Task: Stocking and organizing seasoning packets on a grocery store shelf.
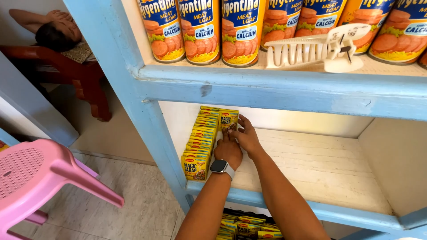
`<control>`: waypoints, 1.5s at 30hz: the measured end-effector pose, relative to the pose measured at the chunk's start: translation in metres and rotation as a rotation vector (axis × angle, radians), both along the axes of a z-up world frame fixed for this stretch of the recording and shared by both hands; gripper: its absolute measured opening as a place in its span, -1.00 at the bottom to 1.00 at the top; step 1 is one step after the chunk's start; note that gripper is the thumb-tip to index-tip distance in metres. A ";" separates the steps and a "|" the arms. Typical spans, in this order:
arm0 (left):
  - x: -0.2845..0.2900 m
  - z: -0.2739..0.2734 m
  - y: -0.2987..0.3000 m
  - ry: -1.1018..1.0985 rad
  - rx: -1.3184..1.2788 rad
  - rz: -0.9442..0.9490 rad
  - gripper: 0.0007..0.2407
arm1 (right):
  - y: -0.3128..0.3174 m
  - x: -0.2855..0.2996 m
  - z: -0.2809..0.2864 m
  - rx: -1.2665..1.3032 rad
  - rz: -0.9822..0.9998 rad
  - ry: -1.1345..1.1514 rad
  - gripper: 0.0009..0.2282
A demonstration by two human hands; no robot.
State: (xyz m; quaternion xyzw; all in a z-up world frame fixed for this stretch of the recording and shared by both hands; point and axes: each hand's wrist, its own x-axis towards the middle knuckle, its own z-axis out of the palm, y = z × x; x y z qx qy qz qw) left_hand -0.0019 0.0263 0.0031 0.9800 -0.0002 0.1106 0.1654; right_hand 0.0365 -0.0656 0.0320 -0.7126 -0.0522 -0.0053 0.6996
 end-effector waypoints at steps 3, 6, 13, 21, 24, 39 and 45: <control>0.000 -0.002 0.000 -0.001 0.005 -0.003 -0.52 | 0.000 -0.001 0.002 -0.017 -0.015 0.029 -0.22; 0.000 -0.003 0.000 -0.006 -0.009 0.001 -0.50 | 0.001 -0.006 0.009 -0.038 -0.035 0.061 -0.22; -0.001 -0.002 -0.001 0.030 -0.005 0.006 -0.47 | 0.001 -0.006 0.008 -0.058 -0.053 0.083 -0.23; -0.008 0.011 0.001 -0.099 -0.033 -0.005 -0.75 | 0.003 -0.020 0.020 0.039 -0.325 -0.247 -0.51; -0.010 0.010 0.003 -0.125 -0.041 -0.061 -0.70 | 0.006 -0.073 0.058 0.058 -0.273 -0.315 -0.59; -0.246 0.092 0.052 -0.007 -0.407 -0.737 -0.92 | -0.101 -0.311 0.055 -0.668 0.090 -0.657 -0.81; -0.261 0.036 0.048 -0.110 -0.209 -0.602 -0.95 | -0.090 -0.320 0.027 -0.869 0.037 -0.678 -0.89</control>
